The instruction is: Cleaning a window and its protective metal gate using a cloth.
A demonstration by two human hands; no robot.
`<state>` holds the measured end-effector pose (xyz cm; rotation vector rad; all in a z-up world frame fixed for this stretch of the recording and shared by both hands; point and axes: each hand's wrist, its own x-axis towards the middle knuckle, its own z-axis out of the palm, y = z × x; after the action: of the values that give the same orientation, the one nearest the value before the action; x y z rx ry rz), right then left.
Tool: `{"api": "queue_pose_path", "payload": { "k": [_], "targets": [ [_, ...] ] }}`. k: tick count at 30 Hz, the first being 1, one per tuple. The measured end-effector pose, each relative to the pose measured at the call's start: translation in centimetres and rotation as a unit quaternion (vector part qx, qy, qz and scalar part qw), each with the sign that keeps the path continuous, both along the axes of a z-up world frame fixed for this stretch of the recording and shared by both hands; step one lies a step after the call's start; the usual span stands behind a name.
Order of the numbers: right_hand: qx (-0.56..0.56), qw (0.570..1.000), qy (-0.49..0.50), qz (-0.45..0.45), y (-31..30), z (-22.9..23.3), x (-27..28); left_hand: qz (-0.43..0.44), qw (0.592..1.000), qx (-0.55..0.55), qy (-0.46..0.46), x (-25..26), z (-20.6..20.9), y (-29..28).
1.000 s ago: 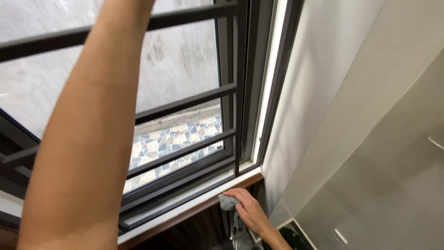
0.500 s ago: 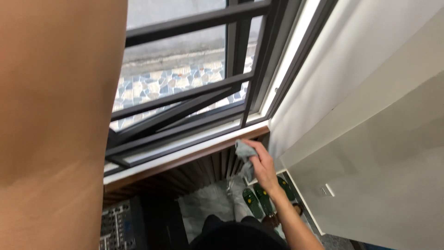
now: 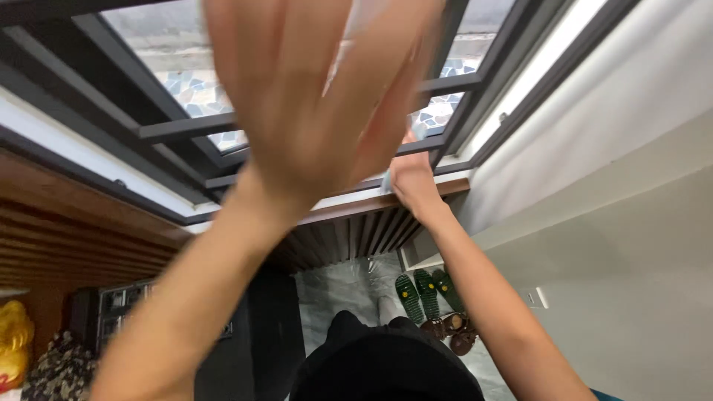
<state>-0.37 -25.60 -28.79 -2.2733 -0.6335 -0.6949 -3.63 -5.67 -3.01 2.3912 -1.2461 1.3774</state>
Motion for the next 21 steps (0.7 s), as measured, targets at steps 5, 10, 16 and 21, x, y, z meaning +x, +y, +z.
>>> {"api": "queue_pose_path", "payload": {
  "k": [5,10,16,21],
  "targets": [
    [-0.143,0.973,0.000,-0.181,1.6,-6.7,4.1,-0.099,0.980,-0.118,0.125,-3.3,-16.2,8.2],
    [-0.190,0.970,-0.074,-0.133,9.0,-7.8,5.0,0.064,0.955,-0.160,0.241,-0.4,-24.4,10.6],
    [-0.116,0.993,-0.008,-0.034,14.4,-5.8,5.2,0.177,0.935,-0.231,0.202,5.9,-25.4,10.7],
    [-0.170,0.980,0.080,-0.069,8.4,-4.0,5.7,0.216,0.953,-0.151,0.150,6.7,-27.3,11.4]
  ]
}}
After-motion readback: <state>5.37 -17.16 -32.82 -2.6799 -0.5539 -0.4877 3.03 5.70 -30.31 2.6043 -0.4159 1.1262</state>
